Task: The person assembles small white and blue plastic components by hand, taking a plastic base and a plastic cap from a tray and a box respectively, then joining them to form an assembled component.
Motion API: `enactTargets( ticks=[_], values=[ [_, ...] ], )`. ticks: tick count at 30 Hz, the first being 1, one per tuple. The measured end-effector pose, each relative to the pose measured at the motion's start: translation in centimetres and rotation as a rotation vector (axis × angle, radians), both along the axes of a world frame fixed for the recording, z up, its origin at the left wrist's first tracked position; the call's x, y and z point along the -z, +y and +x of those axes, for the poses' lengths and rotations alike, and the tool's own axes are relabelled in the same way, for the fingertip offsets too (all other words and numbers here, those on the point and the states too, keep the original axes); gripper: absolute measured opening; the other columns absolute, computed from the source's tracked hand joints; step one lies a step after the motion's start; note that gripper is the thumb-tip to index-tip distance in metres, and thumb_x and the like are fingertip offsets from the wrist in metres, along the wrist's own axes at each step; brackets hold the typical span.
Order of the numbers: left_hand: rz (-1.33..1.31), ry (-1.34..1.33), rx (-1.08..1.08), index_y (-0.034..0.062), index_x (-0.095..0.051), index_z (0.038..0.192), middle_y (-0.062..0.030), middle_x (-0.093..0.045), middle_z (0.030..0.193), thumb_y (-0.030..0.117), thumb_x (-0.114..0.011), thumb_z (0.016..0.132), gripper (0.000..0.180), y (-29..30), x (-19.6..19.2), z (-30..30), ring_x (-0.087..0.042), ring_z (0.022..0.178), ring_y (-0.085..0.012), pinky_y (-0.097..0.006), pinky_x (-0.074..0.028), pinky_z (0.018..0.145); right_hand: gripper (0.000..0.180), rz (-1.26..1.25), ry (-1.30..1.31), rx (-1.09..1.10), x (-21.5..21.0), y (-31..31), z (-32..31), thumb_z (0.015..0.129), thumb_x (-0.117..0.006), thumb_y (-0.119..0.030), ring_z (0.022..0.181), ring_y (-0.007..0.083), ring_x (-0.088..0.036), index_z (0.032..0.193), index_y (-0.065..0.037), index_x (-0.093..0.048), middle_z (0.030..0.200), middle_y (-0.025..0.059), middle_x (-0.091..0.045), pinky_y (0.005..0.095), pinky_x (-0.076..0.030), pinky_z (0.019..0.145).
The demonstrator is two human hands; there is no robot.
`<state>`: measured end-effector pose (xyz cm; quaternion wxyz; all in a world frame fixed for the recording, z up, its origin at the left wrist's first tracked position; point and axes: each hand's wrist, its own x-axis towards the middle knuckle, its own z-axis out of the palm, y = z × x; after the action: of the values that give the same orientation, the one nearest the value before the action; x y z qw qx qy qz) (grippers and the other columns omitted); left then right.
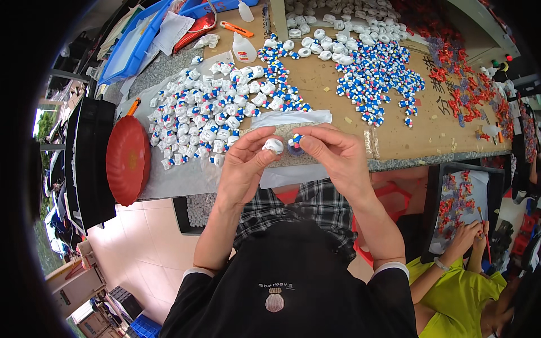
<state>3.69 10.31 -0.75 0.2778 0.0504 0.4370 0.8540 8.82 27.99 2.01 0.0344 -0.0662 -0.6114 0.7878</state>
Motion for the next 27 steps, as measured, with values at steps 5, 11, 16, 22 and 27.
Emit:
enactTargets(
  ticks=[5, 11, 16, 22, 27],
  values=[
    [-0.001, 0.022, 0.004, -0.0018, -0.059, 0.110, -0.0083, -0.064, 0.101, -0.004, -0.064, 0.080, 0.031, 0.5, 0.5, 0.4, -0.060, 0.092, -0.0125, -0.026, -0.050, 0.081, 0.019, 0.084, 0.026, -0.034, 0.1, -0.6, -0.1, 0.086, -0.061, -0.004, 0.087, 0.0102, -0.056, 0.103, 0.002, -0.065, 0.094, 0.0057, -0.061, 0.0221, -0.045, 0.076],
    [0.015, 0.004, -0.030, -0.0014, -0.062, 0.108, -0.0096, -0.066, 0.095, -0.004, -0.064, 0.080, 0.028, 1.2, 1.0, 1.2, -0.062, 0.085, -0.0128, -0.025, -0.050, 0.080, 0.020, 0.126, 0.108, 0.023, 0.7, -1.2, 0.3, 0.083, -0.063, -0.001, 0.083, 0.0113, -0.058, 0.103, 0.002, -0.065, 0.093, 0.0070, -0.061, 0.0219, -0.047, 0.072],
    [0.050, 0.023, -0.093, -0.0017, -0.062, 0.107, -0.0109, -0.066, 0.096, -0.004, -0.063, 0.081, 0.026, 1.6, 1.0, 1.5, -0.062, 0.086, -0.0139, -0.027, -0.052, 0.079, 0.018, 0.111, 0.166, 0.128, 1.4, -2.5, 0.7, 0.082, -0.062, 0.003, 0.083, 0.0120, -0.058, 0.100, 0.003, -0.065, 0.093, 0.0077, -0.060, 0.0231, -0.048, 0.072],
    [-0.105, 0.126, -0.073, -0.0023, -0.063, 0.104, -0.0096, -0.066, 0.093, -0.004, -0.063, 0.081, 0.024, 0.5, -0.3, 0.3, -0.062, 0.086, -0.0126, -0.025, -0.051, 0.078, 0.015, 0.122, 0.166, 0.019, 1.4, -2.0, -0.7, 0.083, -0.062, 0.001, 0.083, 0.0108, -0.058, 0.097, 0.003, -0.065, 0.091, 0.0067, -0.061, 0.0225, -0.048, 0.070],
    [-0.536, 0.474, -0.252, -0.0023, -0.063, 0.103, -0.0062, -0.065, 0.093, 0.001, -0.066, 0.079, 0.024, -2.5, -2.4, -3.1, -0.058, 0.079, -0.0088, -0.024, -0.047, 0.071, 0.015, 0.128, -0.032, -0.080, 0.2, 0.6, -3.6, 0.082, -0.063, -0.003, 0.078, 0.0126, -0.059, 0.097, -0.001, -0.067, 0.090, 0.0063, -0.062, 0.0233, -0.047, 0.069]
  ],
)
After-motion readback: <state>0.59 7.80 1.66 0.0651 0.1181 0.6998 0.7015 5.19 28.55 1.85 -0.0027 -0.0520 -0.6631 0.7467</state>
